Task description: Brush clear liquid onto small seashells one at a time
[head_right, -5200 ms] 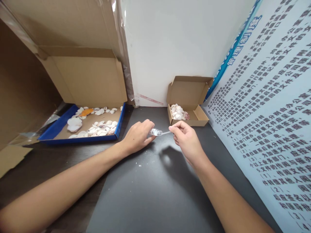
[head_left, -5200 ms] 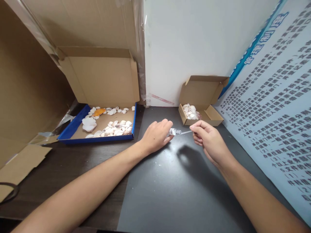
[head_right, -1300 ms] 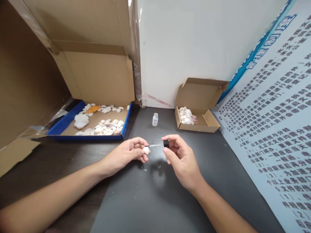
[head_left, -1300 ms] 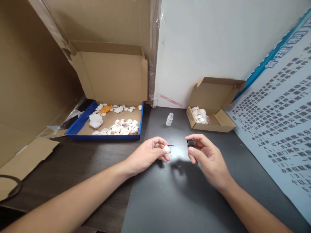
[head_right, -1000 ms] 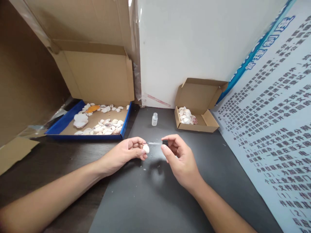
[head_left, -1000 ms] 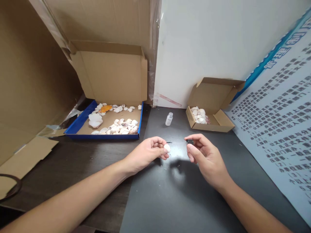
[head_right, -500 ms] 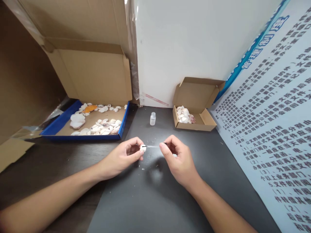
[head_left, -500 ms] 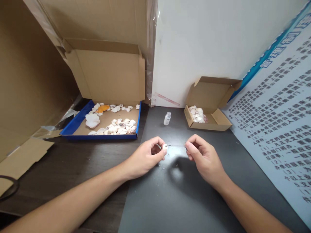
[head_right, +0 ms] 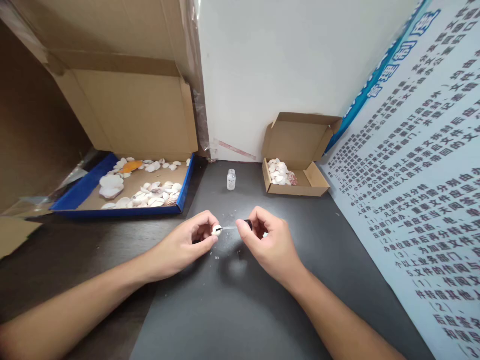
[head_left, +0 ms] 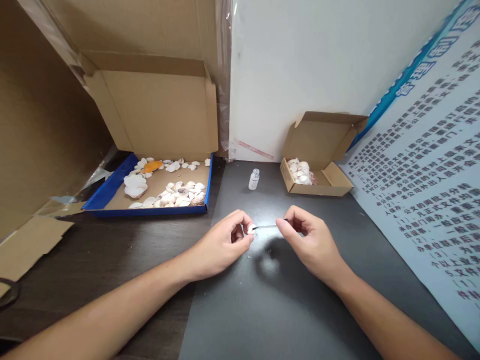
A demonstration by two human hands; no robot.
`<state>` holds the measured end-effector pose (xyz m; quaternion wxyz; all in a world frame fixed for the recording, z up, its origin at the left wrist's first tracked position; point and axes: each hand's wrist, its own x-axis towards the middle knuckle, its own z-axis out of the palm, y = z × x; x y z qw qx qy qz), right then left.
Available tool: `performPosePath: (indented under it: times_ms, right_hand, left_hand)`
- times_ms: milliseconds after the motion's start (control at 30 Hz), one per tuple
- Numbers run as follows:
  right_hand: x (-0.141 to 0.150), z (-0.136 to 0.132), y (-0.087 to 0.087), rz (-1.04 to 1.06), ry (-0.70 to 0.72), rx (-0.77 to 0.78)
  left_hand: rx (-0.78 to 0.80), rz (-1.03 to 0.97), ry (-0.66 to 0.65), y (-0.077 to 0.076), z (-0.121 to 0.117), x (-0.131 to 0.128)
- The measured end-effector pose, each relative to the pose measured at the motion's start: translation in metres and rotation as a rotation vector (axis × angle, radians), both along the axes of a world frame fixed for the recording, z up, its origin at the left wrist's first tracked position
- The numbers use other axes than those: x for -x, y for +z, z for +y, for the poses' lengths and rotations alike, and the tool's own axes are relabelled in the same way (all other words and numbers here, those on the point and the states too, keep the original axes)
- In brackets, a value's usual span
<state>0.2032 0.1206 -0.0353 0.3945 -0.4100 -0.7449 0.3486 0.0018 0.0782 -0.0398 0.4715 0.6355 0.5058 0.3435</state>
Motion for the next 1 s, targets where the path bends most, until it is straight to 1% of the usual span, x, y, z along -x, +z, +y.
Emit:
performPosePath:
  times_ms: [67, 167, 267, 367, 467, 533, 667, 833, 933, 1000]
  right_hand:
    - [-0.0013, 0.0001, 0.0006, 0.026, -0.004, -0.004]
    - [-0.0019, -0.0001, 0.0007, 0.065, 0.032, 0.006]
    - [-0.0012, 0.0000, 0.0002, 0.044, 0.039, 0.002]
    - [-0.0014, 0.0005, -0.0001, 0.048, 0.012, -0.010]
    - [-0.0020, 0.0005, -0.0002, 0.080, 0.036, -0.008]
    - [-0.0020, 0.0001, -0.0003, 0.063, 0.049, -0.003]
    - [-0.0025, 0.0001, -0.0003, 0.042, -0.001, -0.010]
    - [-0.0028, -0.0003, -0.0003, 0.094, 0.077, 0.007]
    - [-0.0027, -0.0009, 0.0000, 0.051, 0.021, -0.011]
    - [-0.0031, -0.0009, 0.0006, 0.065, 0.013, -0.013]
  left_hand:
    - [-0.007, 0.007, 0.002, 0.0009, -0.0006, 0.0005]
    - [-0.018, 0.021, 0.006, 0.0019, -0.0014, 0.0011]
    - [-0.002, 0.023, 0.010, 0.0020, -0.0018, 0.0010]
    - [0.095, -0.006, 0.004, 0.0009, -0.0023, 0.0007]
    - [0.181, -0.059, -0.015, -0.0006, -0.0027, 0.0004]
    - [0.184, -0.089, -0.020, -0.0014, -0.0028, 0.0002]
    - [0.180, -0.094, -0.015, -0.0010, -0.0029, -0.0006]
    - [0.180, -0.057, -0.020, 0.0007, -0.0032, -0.0006]
    - [0.180, -0.030, -0.021, 0.0000, -0.0035, 0.0001]
    - [0.184, -0.022, -0.018, -0.0007, -0.0037, 0.0004]
